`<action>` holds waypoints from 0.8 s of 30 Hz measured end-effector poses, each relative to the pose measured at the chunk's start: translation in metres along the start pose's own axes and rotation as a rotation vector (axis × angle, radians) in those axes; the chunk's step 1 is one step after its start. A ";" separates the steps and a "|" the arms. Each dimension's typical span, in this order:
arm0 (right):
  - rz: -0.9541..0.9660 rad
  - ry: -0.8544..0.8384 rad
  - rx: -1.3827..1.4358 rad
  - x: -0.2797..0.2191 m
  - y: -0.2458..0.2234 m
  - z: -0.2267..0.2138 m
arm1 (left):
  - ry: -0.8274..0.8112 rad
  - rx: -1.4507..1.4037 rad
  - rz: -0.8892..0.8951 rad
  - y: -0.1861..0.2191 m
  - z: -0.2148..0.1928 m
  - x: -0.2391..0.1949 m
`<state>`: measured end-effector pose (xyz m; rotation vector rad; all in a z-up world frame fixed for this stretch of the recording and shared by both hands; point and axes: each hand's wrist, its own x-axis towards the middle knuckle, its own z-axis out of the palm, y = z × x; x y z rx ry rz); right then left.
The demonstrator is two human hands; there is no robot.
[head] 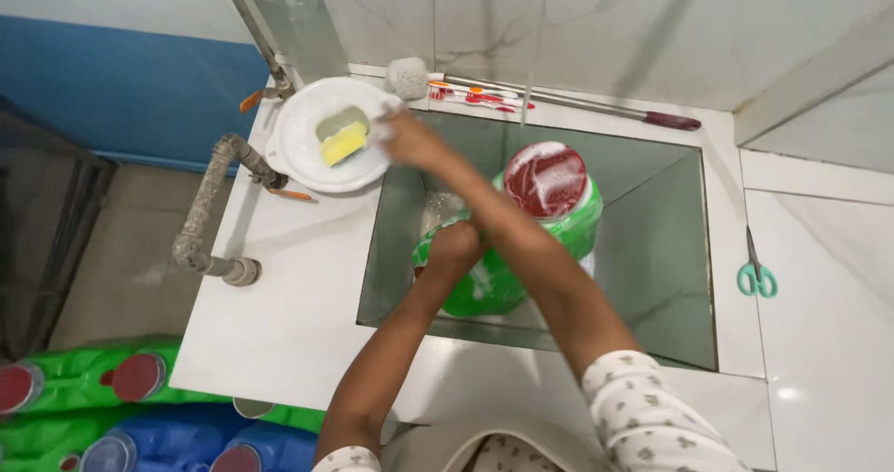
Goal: The person washes a green plastic jerrycan in a sink. They use a sponge to scrub the exterior, then a toothbrush to clean the opening and handle area. Finally, they use a long-handled brush to scrub the inside of the container.
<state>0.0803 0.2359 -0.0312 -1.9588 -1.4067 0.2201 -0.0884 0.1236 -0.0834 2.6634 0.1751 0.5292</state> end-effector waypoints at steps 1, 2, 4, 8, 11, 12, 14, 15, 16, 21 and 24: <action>0.242 0.052 0.172 -0.009 0.041 -0.024 | -0.072 -0.010 -0.080 0.002 -0.009 0.006; 0.275 0.055 0.111 -0.016 0.081 -0.061 | -0.143 -0.021 -0.160 0.004 -0.018 0.009; -0.279 -0.153 -0.517 -0.032 0.134 -0.146 | -0.211 -0.047 -0.265 0.008 -0.031 0.020; 0.719 0.089 0.348 -0.077 0.121 -0.183 | -0.202 -0.100 -0.431 0.015 -0.024 0.023; 0.786 0.012 0.210 -0.074 0.091 -0.193 | -0.171 -0.210 -0.591 0.006 -0.013 0.027; 0.834 -0.012 0.275 -0.074 0.084 -0.193 | -0.164 -0.260 -0.648 0.000 -0.010 0.024; 0.882 -0.046 0.391 -0.075 0.076 -0.196 | -0.157 -0.281 -0.717 -0.012 -0.003 0.017; 0.906 -0.063 0.446 -0.075 0.074 -0.199 | -0.151 -0.295 -0.751 -0.018 0.000 0.014; 0.900 -0.069 0.468 -0.076 0.073 -0.201 | -0.138 -0.317 -0.756 -0.023 0.002 0.010; 0.899 -0.041 0.587 -0.072 0.066 -0.215 | -0.069 -0.255 -0.611 -0.037 -0.005 0.003; 0.913 -0.053 0.605 -0.065 0.075 -0.216 | -0.110 -0.248 -0.488 -0.034 -0.023 0.015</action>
